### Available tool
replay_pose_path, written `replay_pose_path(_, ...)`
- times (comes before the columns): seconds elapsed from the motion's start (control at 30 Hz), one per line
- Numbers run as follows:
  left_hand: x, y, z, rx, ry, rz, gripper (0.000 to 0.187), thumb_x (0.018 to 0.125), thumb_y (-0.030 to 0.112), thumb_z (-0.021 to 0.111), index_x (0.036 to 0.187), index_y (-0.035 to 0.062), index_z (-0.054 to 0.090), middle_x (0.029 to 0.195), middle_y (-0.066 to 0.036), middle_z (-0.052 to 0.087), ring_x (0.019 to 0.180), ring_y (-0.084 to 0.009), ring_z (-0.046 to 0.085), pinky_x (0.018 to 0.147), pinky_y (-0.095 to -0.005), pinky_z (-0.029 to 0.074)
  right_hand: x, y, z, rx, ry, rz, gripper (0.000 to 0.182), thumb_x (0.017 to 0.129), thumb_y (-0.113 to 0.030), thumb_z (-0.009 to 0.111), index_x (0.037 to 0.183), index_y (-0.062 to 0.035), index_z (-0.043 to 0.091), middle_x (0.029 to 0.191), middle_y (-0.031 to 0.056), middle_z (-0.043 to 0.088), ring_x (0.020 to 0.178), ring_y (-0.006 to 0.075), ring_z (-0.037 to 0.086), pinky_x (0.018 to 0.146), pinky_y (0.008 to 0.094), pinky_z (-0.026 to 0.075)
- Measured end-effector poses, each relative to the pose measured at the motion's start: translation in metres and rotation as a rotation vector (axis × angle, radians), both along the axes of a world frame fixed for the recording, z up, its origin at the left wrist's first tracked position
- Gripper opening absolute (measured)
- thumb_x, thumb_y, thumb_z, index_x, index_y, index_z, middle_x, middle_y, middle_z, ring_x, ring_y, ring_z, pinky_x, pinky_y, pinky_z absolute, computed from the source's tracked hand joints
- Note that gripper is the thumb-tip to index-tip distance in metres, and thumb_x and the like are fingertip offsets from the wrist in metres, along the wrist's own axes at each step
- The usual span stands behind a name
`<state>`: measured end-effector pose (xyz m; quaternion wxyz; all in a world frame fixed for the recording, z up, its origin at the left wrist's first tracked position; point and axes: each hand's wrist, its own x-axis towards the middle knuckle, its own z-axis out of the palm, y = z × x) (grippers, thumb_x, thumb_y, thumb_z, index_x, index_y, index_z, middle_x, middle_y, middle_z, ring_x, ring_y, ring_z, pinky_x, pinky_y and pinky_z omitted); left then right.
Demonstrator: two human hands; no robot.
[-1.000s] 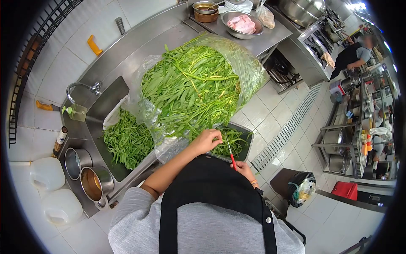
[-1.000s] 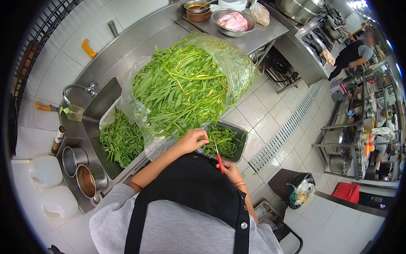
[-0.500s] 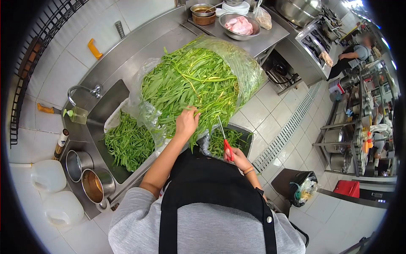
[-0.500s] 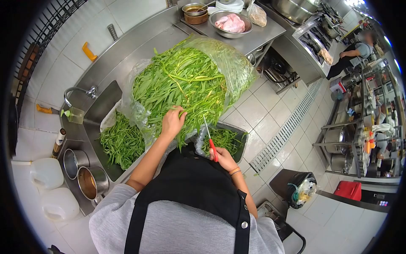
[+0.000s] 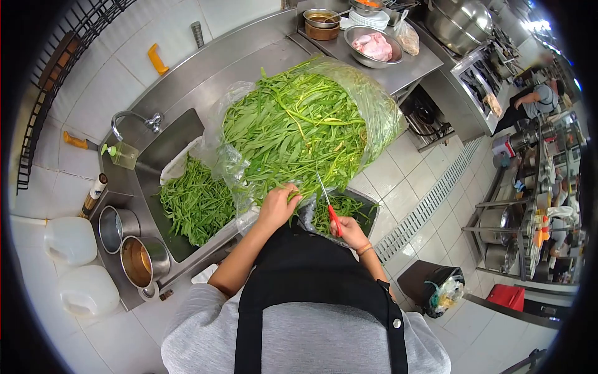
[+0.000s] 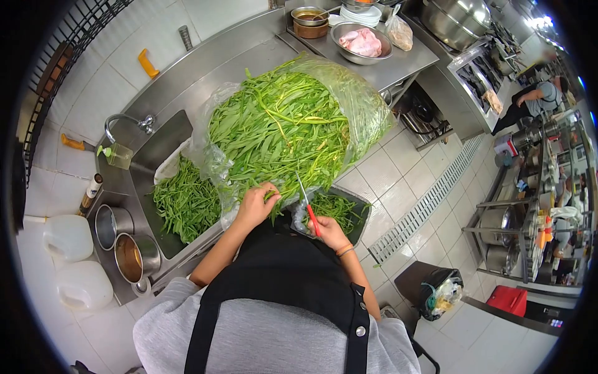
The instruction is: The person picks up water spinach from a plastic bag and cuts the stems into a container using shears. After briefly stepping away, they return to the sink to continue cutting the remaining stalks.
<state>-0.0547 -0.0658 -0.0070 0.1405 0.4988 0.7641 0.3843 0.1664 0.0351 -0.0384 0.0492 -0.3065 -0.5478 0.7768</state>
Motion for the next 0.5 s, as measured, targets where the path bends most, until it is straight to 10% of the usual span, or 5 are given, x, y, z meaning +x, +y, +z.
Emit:
replay_pose_path(0.27,-0.008,0.019,0.007,-0.292,0.079,0.145,0.038,0.078,0.033,0.065,0.103,0.0072,0.052,0.06,-0.011,0.053,0.06,-0.0272,0.057,0.054,-0.0386,0.043,0.082,-0.022,-0.011,0.168,-0.19,-0.037,0.022,0.085,-0.021,0.06,0.071,-0.0056,0.055,0.064,-0.0066,0.048,0.059,0.0024,0.041,0.055,0.0185,0.034)
replay_pose_path(0.5,-0.03,0.048,-0.02,-0.372,0.17,0.21,0.023,0.076,0.019,0.064,0.096,0.0087,0.065,0.084,-0.018,0.063,0.076,-0.0339,0.061,0.065,-0.0429,0.048,0.036,-0.007,-0.022,0.2,0.065,-0.494,0.023,0.077,-0.014,0.07,0.075,-0.0074,0.048,0.069,-0.0044,0.047,0.065,0.0042,0.043,0.055,0.0179,0.036)
